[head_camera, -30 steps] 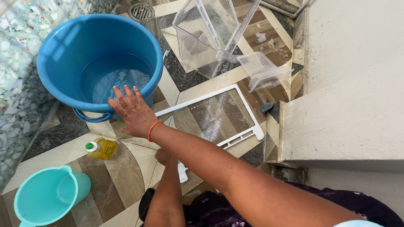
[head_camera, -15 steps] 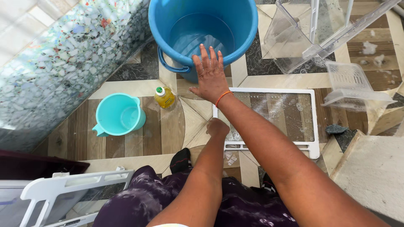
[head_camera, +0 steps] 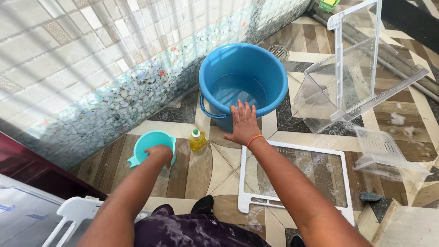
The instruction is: The person cleans plastic refrigerator shelves and bins by applying soap with a sponge, scrubbing the surfaces, and rinsing them with water from a bucket and a small cup.
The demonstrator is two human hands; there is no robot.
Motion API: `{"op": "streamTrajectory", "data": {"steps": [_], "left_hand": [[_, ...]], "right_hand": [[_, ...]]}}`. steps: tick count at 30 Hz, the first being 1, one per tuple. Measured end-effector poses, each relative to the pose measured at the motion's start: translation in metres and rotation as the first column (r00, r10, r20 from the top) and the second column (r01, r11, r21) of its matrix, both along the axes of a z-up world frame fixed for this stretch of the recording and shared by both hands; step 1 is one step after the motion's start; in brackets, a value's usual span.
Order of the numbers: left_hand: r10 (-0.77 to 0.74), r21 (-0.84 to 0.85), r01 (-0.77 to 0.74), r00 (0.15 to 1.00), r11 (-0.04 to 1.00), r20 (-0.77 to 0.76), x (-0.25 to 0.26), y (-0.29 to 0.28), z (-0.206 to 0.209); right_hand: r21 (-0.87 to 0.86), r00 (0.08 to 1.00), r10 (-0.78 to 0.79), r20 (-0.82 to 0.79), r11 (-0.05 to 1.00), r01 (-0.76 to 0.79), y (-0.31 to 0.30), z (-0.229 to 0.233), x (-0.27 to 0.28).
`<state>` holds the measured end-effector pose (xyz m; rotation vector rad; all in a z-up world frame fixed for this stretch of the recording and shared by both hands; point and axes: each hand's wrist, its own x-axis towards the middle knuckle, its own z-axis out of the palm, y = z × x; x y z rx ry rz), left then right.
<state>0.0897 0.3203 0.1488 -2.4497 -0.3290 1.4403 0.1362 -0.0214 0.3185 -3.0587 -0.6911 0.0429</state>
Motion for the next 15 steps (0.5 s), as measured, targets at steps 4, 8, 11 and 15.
{"op": "streamTrajectory", "data": {"steps": [4, 8, 11, 15], "left_hand": [[0.0, -0.34, 0.119, 0.944, 0.933, 0.33, -0.043, 0.029, -0.039], [-0.05, -0.298, 0.181, 0.916, 0.937, 0.398, -0.007, 0.032, 0.002], [-0.133, -0.298, 0.145, 0.989, 0.944, 0.061, 0.035, 0.023, 0.136], [-0.129, -0.384, 0.316, 0.888, 0.867, 0.441, 0.015, -0.037, 0.346]], "right_hand": [[-0.008, 0.999, -0.004, -0.041, 1.0, 0.004, -0.002, 0.001, -0.001], [0.008, 1.0, 0.006, -0.023, 1.0, -0.005, -0.002, 0.0, 0.004], [-0.006, 0.993, -0.012, -0.12, 1.0, 0.012, -0.002, 0.009, 0.002], [0.371, 0.981, 0.14, -0.137, 0.925, -0.08, 0.0, 0.072, 0.022]]}}
